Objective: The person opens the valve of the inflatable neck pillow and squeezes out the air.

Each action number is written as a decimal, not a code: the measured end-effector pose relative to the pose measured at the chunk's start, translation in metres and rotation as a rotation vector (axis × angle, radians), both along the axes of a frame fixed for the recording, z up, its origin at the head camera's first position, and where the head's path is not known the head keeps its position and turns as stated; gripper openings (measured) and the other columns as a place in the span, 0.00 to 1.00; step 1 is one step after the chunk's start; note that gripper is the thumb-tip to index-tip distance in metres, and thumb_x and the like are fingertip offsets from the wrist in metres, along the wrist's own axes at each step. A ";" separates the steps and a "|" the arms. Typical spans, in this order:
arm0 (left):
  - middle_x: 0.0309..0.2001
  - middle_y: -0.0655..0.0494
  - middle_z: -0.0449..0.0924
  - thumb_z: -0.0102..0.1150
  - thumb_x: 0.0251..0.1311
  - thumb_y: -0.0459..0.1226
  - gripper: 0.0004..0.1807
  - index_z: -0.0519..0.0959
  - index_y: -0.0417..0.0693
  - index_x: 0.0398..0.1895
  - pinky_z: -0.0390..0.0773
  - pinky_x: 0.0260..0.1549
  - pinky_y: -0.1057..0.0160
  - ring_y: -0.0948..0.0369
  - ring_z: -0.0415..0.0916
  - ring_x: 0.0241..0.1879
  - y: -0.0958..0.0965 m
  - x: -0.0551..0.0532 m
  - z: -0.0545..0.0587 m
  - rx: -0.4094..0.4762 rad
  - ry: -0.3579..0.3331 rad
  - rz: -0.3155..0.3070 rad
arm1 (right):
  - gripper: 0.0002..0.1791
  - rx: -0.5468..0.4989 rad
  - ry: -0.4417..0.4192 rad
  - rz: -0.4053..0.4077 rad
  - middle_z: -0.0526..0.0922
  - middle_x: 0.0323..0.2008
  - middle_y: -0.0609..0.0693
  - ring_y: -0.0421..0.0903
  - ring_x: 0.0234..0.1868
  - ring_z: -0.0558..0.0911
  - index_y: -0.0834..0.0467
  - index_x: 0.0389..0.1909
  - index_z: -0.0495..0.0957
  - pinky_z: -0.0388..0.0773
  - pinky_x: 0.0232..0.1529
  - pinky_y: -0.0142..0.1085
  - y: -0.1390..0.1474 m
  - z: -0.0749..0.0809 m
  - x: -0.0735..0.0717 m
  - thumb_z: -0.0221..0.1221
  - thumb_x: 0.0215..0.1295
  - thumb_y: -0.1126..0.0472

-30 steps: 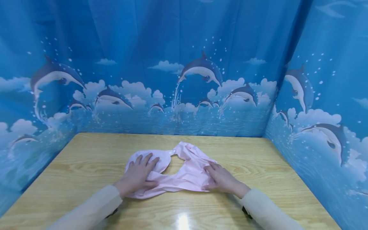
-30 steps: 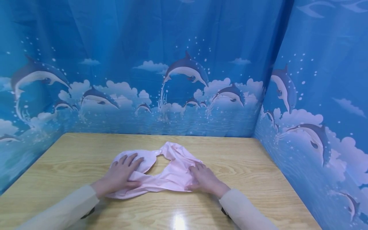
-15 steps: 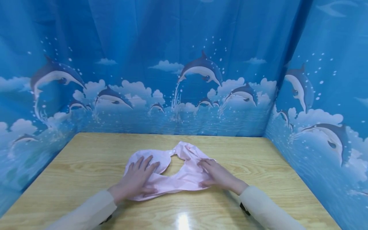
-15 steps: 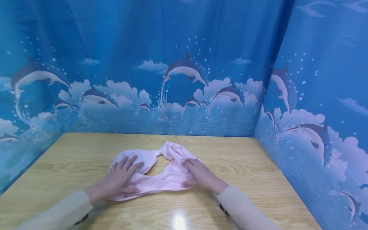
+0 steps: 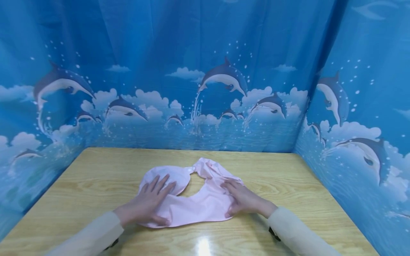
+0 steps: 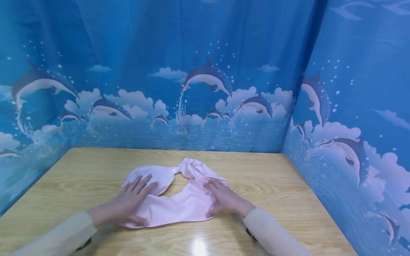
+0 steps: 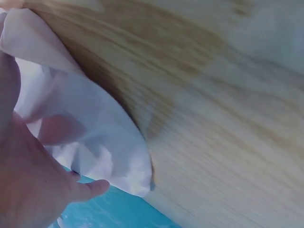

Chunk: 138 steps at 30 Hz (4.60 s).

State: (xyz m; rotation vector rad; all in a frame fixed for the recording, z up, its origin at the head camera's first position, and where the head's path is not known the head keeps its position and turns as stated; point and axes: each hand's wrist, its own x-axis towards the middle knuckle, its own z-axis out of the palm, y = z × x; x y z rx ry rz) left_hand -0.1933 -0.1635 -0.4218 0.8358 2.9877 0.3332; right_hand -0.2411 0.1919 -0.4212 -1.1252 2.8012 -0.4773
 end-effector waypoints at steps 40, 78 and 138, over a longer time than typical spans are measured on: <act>0.71 0.37 0.39 0.51 0.31 0.76 0.66 0.42 0.53 0.72 0.50 0.55 0.28 0.35 0.45 0.67 -0.033 -0.011 -0.006 0.045 -0.027 0.026 | 0.56 0.097 0.045 -0.031 0.63 0.63 0.64 0.62 0.63 0.62 0.60 0.62 0.61 0.64 0.58 0.59 -0.001 0.005 0.006 0.68 0.31 0.34; 0.71 0.35 0.38 0.62 0.17 0.73 0.75 0.44 0.47 0.71 0.48 0.56 0.27 0.33 0.46 0.66 0.001 -0.023 0.001 -0.060 -0.005 0.062 | 0.43 0.146 0.153 -0.106 0.75 0.48 0.57 0.54 0.42 0.76 0.59 0.54 0.70 0.76 0.40 0.49 -0.009 0.024 -0.001 0.66 0.39 0.37; 0.71 0.38 0.41 0.58 0.17 0.76 0.74 0.45 0.48 0.71 0.51 0.56 0.29 0.34 0.47 0.65 -0.002 -0.023 -0.002 -0.042 0.029 0.041 | 0.23 -0.305 0.018 -0.263 0.65 0.55 0.66 0.61 0.55 0.69 0.73 0.55 0.67 0.72 0.51 0.53 0.014 0.043 -0.054 0.54 0.61 0.65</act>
